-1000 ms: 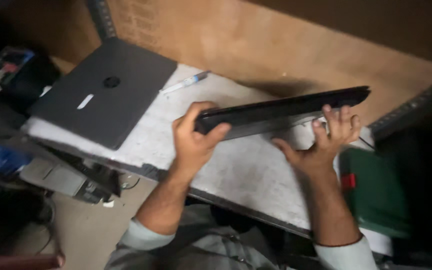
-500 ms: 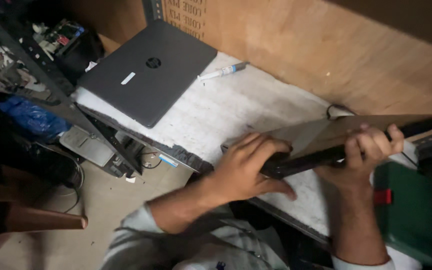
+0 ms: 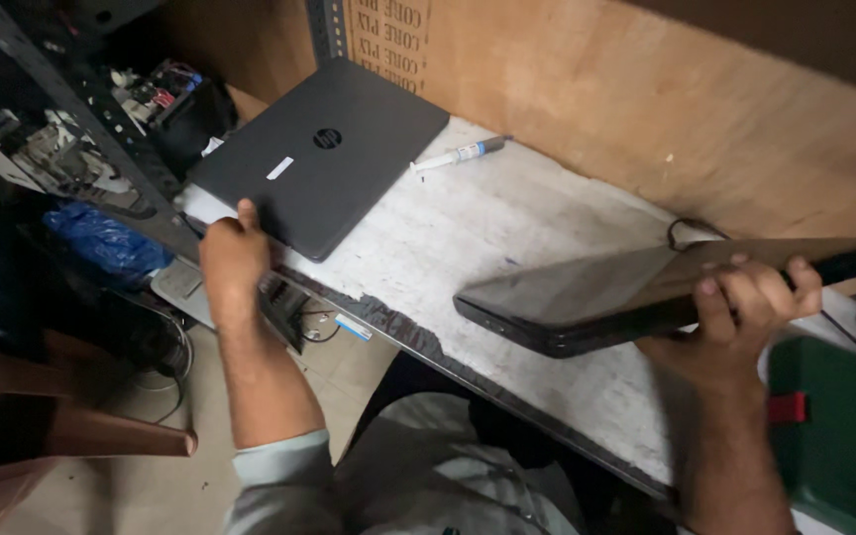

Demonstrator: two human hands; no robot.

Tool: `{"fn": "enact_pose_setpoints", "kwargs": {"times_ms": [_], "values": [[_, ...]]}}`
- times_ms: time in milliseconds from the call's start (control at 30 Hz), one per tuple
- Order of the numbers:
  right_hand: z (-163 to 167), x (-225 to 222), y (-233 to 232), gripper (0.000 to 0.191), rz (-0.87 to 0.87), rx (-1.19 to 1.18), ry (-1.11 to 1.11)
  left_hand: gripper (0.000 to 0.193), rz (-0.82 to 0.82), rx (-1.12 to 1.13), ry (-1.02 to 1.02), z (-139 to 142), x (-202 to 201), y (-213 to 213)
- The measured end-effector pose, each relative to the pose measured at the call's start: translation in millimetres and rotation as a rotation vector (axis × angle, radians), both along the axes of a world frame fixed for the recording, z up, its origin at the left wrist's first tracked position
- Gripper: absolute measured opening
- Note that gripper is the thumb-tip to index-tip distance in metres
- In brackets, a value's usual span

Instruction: The person uses a screwdriver to unscrew and pry open the bottom cover of a laptop, removes an internal optical drive from the chassis, then repositions the cover and closes the laptop, lifting it at the end.

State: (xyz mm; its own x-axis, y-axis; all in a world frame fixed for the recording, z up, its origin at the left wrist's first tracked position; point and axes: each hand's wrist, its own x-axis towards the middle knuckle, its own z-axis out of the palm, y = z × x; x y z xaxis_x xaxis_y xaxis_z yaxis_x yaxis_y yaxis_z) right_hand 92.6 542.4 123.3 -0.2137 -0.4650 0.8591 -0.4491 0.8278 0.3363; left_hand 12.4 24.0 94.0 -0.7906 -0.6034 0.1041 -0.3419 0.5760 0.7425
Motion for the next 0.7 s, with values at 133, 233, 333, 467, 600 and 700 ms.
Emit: {"fn": "enact_pose_setpoints", "kwargs": {"times_ms": [133,233,333,467,600,700], "values": [[4.5,-1.2,0.2,0.079,-0.020,0.015,0.005,0.067,-0.017,0.057,-0.086,-24.9,-12.5,-2.6],[5.4,-0.9,-0.9,0.079,-0.013,-0.001,0.005,0.064,0.019,-0.061,-0.002,-28.9,-17.7,-0.4],[5.7,1.5,-0.8,0.078,-0.003,-0.017,-0.014,0.061,0.033,-0.050,-0.002,-31.0,-17.9,4.1],[7.6,0.7,-1.1,0.074,-0.008,-0.018,-0.008,0.055,0.115,0.020,-0.005,-29.0,-25.9,6.5],[8.5,-1.8,-1.3,0.074,-0.005,-0.026,0.025,0.053,0.165,0.092,-0.001,-32.2,-32.1,4.8],[6.5,-1.1,0.3,0.074,-0.020,-0.025,0.011,0.052,0.150,0.136,0.069,-38.7,-36.4,1.4]]}}
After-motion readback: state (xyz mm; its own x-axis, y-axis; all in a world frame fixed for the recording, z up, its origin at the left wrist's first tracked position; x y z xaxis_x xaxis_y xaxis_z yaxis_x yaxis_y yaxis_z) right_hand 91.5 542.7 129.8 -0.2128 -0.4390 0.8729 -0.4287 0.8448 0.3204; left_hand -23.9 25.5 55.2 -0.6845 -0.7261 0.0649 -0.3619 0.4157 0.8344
